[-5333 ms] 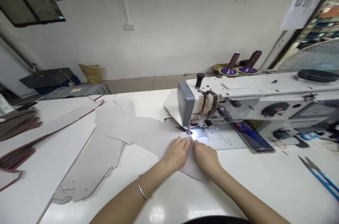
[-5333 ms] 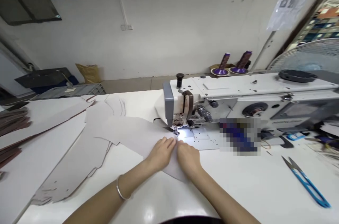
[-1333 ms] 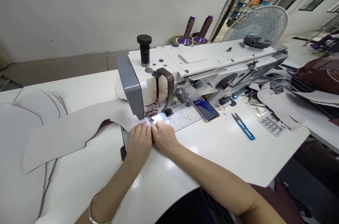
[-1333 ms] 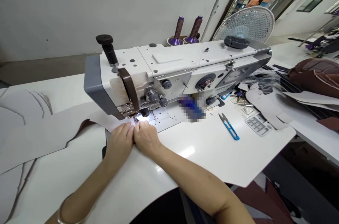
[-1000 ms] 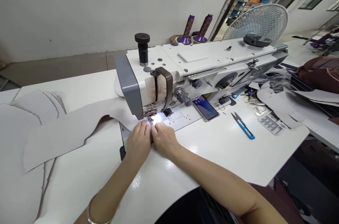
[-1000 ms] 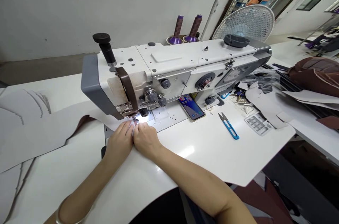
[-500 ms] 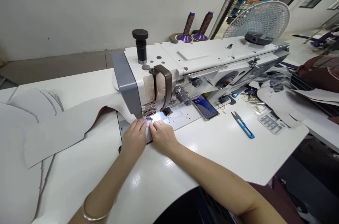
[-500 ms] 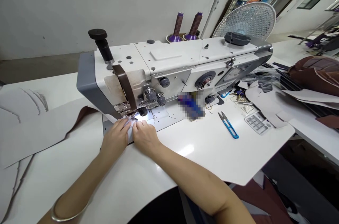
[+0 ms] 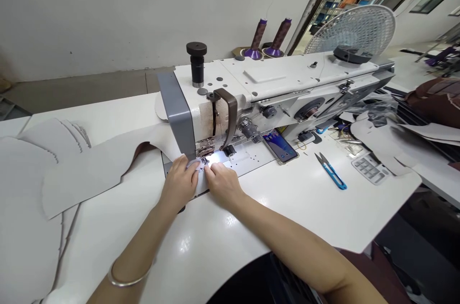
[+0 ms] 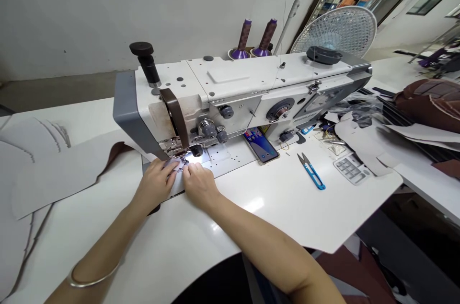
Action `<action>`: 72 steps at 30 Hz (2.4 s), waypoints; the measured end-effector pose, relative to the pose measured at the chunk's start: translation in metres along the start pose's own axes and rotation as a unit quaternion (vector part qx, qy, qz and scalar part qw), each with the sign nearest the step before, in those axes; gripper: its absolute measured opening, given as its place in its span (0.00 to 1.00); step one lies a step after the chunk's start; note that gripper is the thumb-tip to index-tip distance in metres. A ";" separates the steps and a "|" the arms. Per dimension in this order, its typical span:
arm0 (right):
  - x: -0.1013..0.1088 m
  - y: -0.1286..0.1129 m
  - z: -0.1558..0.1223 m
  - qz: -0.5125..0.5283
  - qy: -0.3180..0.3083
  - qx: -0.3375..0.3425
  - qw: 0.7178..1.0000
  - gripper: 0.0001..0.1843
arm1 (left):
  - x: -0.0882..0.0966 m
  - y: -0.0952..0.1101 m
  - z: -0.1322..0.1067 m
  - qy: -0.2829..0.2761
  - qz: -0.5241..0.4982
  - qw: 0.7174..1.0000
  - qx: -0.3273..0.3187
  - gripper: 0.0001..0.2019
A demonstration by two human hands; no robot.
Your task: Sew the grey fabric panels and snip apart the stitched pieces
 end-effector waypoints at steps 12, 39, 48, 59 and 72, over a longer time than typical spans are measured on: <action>0.006 0.009 0.003 0.074 0.022 -0.015 0.997 0.08 | 0.011 0.008 -0.006 -0.035 0.077 0.995 -0.054 0.11; 0.000 0.001 -0.002 -0.014 0.040 0.031 0.999 0.11 | -0.002 0.002 0.001 0.016 -0.084 0.996 0.003 0.13; -0.001 0.002 -0.001 -0.014 0.019 0.023 0.999 0.10 | -0.005 0.001 -0.001 -0.011 -0.051 0.999 -0.013 0.15; -0.001 0.001 0.004 -0.007 0.005 0.006 1.000 0.11 | -0.006 -0.003 0.004 -0.038 -0.001 0.999 -0.011 0.18; -0.002 0.001 0.004 -0.004 0.017 0.003 1.000 0.09 | -0.008 -0.005 0.006 -0.029 -0.007 0.999 -0.013 0.17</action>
Point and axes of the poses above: each hand's wrist, its own z-axis towards the middle knuckle, its own x-axis out of the back of the hand, y = z × x, the point moved 3 cm from there along z, towards the middle knuckle, and after that the axes turned 15 degrees about -y, right-handed, at the moved point
